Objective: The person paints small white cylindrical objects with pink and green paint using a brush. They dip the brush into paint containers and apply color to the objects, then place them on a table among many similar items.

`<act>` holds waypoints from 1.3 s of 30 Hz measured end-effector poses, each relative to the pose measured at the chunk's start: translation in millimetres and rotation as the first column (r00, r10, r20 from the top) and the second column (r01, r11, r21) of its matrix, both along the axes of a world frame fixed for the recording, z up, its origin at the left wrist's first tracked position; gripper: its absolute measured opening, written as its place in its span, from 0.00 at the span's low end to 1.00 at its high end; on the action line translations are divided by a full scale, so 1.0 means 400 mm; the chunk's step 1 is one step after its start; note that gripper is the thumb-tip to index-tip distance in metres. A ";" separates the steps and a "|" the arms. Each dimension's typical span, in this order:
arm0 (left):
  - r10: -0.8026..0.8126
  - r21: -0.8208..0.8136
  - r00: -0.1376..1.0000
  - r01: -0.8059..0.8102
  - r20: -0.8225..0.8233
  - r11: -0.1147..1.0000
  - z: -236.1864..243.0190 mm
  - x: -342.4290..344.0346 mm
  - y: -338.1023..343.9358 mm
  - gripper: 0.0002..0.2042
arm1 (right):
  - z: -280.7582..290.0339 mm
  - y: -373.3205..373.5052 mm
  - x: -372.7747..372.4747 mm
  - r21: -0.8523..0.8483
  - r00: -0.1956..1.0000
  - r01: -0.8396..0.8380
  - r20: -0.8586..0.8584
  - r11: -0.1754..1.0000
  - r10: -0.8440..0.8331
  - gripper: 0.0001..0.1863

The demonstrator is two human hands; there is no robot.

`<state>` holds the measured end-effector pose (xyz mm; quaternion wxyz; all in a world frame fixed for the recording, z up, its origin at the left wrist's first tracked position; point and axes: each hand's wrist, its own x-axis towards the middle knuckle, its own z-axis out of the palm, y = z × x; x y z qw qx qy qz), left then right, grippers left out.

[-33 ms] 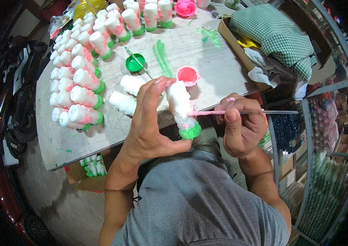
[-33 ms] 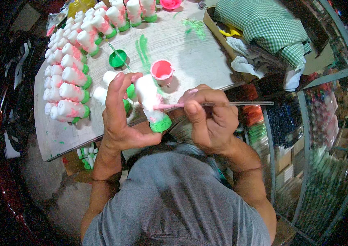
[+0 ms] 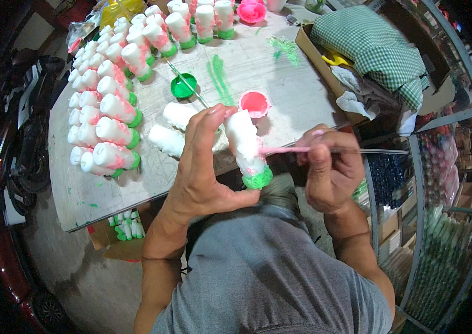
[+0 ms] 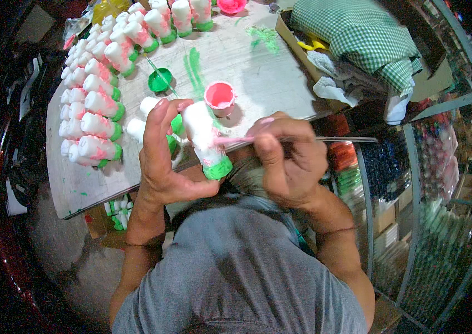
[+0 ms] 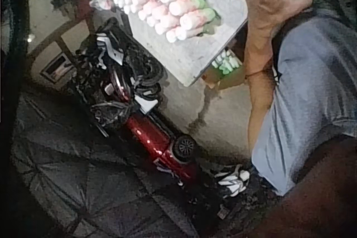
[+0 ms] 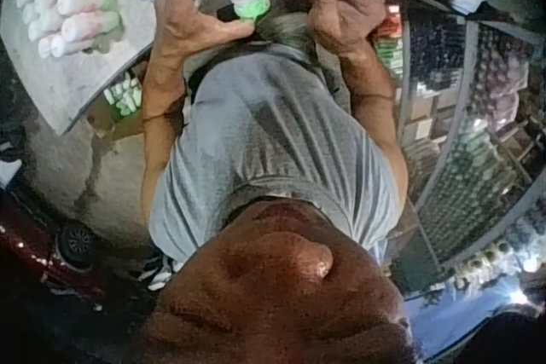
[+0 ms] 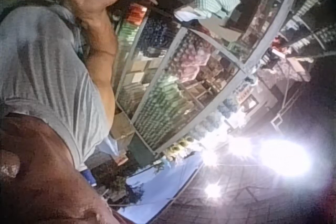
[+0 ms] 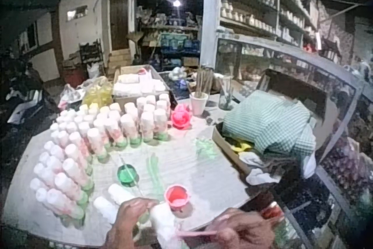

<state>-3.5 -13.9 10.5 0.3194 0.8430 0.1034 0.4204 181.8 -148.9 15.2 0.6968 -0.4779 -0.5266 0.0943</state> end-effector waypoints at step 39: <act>0.129 0.102 0.991 -0.124 -0.044 0.987 -0.003 -0.006 0.032 0.61 | 0.007 0.045 -0.012 -0.085 0.990 -0.090 -0.117 0.992 0.080 0.06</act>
